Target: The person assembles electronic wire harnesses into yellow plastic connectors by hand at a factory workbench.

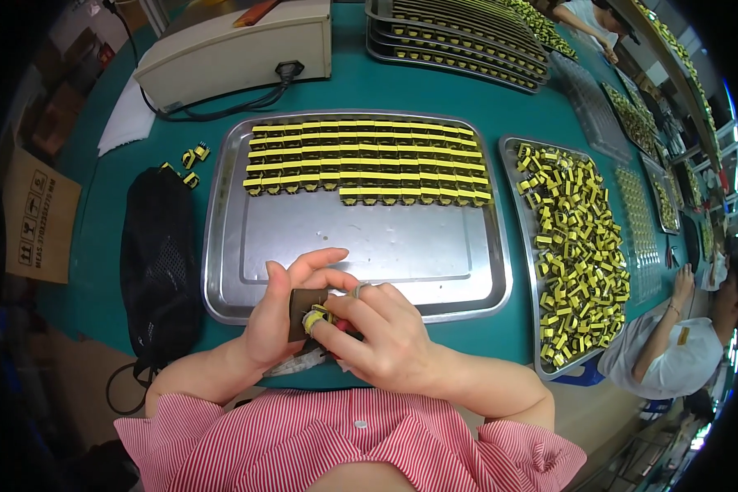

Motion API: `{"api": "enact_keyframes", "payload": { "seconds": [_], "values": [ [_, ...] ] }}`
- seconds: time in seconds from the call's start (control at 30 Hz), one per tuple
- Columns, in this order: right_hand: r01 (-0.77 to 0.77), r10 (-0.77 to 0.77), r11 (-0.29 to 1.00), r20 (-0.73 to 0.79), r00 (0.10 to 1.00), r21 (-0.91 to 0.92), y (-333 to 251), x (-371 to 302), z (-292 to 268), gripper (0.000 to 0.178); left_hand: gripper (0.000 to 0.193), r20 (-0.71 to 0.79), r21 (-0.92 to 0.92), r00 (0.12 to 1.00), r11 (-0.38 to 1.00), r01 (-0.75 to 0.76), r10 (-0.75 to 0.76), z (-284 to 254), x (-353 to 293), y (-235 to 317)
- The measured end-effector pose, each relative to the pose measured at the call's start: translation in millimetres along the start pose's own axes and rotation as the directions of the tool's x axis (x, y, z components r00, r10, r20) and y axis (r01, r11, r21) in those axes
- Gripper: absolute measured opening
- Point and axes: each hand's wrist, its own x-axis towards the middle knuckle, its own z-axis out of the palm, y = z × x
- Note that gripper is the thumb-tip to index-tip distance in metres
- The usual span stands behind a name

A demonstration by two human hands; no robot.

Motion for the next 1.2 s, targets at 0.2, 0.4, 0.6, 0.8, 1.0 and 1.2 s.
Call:
{"api": "enact_keyframes", "payload": {
  "seconds": [0.2,0.4,0.6,0.8,1.0,1.2],
  "values": [
    [-0.003,0.004,1.0,0.035,0.999,-0.007,-0.8,1.2,-1.6,0.031,0.084,0.002,0.049,1.0,0.999,0.008,-0.008,-0.2,-0.6,-1.1],
    [-0.002,0.003,0.999,0.05,0.999,-0.035,0.4,0.0,-0.5,0.03,0.081,-0.017,0.129,1.0,0.992,-0.003,0.005,0.0,-1.4,-1.9],
    [0.017,-0.015,0.999,0.045,0.999,-0.029,-1.2,2.2,2.1,0.032,0.081,-0.014,0.194,1.0,0.981,-0.017,0.02,-0.7,-2.0,-3.4],
    [0.027,-0.027,1.0,0.002,1.0,-0.013,-3.2,-0.3,6.0,0.034,0.066,-0.094,0.137,0.993,0.988,-0.065,0.078,3.8,-3.3,-10.9],
    [-0.009,0.011,1.0,-0.058,0.998,0.027,1.4,-2.1,7.0,0.041,0.044,-0.11,0.22,0.992,0.975,-0.041,0.066,3.1,1.0,0.5],
    [-0.057,0.066,0.995,-0.112,0.992,0.077,4.8,0.3,-18.0,0.046,0.029,-0.284,-0.057,0.952,0.988,-0.14,0.119,-31.2,5.0,11.6]
  ]
}}
